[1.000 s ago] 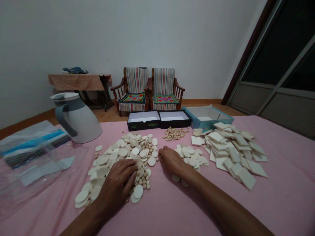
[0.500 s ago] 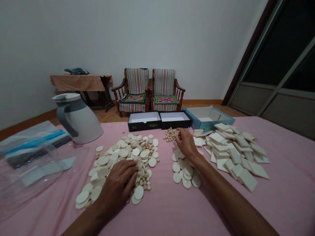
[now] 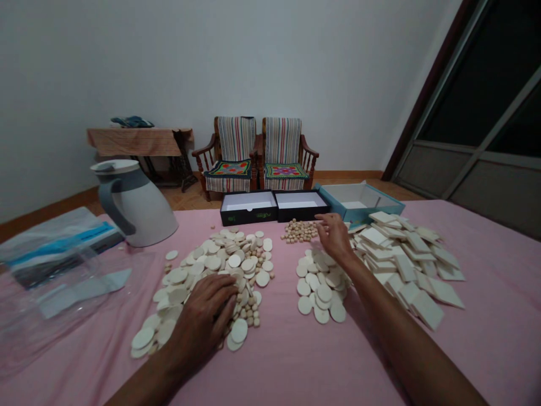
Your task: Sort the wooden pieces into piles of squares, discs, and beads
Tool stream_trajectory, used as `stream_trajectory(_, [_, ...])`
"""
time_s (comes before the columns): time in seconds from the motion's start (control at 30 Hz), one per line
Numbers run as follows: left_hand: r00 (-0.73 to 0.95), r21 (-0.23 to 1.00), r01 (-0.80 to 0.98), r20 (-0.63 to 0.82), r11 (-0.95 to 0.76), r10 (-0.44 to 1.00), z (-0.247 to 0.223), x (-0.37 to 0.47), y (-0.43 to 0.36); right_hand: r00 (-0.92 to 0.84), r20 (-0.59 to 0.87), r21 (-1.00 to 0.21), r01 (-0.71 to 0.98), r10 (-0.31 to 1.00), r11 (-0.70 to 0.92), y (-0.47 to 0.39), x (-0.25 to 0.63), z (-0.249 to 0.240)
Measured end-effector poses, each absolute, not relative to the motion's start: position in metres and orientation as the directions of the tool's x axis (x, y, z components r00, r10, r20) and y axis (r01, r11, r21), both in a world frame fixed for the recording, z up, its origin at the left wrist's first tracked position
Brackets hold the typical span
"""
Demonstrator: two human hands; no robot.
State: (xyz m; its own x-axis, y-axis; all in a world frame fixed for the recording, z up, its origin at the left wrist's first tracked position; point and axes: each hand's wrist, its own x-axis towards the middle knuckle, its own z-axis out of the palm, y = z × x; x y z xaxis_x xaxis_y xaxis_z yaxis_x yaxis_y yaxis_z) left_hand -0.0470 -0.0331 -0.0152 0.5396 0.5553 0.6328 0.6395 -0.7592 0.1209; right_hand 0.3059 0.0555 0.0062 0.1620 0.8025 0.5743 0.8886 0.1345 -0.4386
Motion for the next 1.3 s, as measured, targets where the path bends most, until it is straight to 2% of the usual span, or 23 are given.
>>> stream_trajectory(0.1, [0.54, 0.123, 0.639, 0.631, -0.76, 0.557, -0.014, -0.047, -0.034, 0.169, 0.646, -0.43, 0.886, 0.744, 0.172, 0.058, 0.317, 0.011])
stream_trajectory(0.17, [0.541, 0.122, 0.639, 0.631, -0.76, 0.556, -0.013, -0.047, -0.034, 0.161, 0.541, -0.367, 0.929, 0.826, 0.059, 0.058, 0.325, 0.014])
stream_trajectory(0.23, [0.544, 0.119, 0.636, 0.632, -0.762, 0.553, -0.013, -0.047, -0.034, 0.162, 0.375, -0.276, 0.959, 0.913, -0.057, 0.057, 0.331, 0.013])
stream_trajectory(0.3, [0.541, 0.123, 0.635, 0.634, -0.763, 0.552, -0.013, -0.046, -0.035, 0.155, 0.245, -0.206, 0.973, 0.957, -0.105, 0.055, 0.332, 0.009])
stream_trajectory(0.43, [0.522, 0.143, 0.644, 0.636, -0.751, 0.568, -0.012, -0.046, -0.036, 0.132, 0.183, -0.148, 0.983, 0.974, -0.106, 0.053, 0.324, -0.001])
stream_trajectory(0.57, [0.529, 0.146, 0.638, 0.63, -0.756, 0.569, -0.011, -0.047, -0.036, 0.071, 0.214, -0.14, 0.989, 0.974, -0.042, 0.053, 0.316, -0.003])
stream_trajectory(0.73, [0.525, 0.151, 0.646, 0.624, -0.748, 0.579, -0.012, -0.046, -0.035, -0.003, 0.234, -0.215, 0.975, 0.972, 0.055, 0.049, 0.297, 0.008])
stream_trajectory(0.87, [0.524, 0.153, 0.648, 0.621, -0.746, 0.583, -0.013, -0.045, -0.035, -0.251, 0.184, -0.331, 0.894, 0.95, 0.3, 0.032, 0.26, 0.014])
stream_trajectory(0.97, [0.525, 0.157, 0.644, 0.621, -0.749, 0.582, -0.012, -0.045, -0.036, -0.466, 0.216, -0.432, 0.743, 0.858, 0.512, 0.015, 0.227, 0.013])
stream_trajectory(1.07, [0.525, 0.154, 0.635, 0.633, -0.757, 0.569, -0.01, -0.045, -0.037, -0.544, 0.218, -0.381, 0.717, 0.81, 0.584, -0.001, 0.2, 0.006])
stream_trajectory(1.17, [0.522, 0.159, 0.635, 0.634, -0.756, 0.571, -0.009, -0.044, -0.037, -0.498, 0.254, -0.306, 0.771, 0.829, 0.558, -0.013, 0.183, -0.004])
stream_trajectory(1.3, [0.519, 0.164, 0.638, 0.63, -0.752, 0.578, -0.007, -0.044, -0.038, -0.457, 0.314, -0.291, 0.789, 0.833, 0.542, -0.014, 0.181, -0.003])
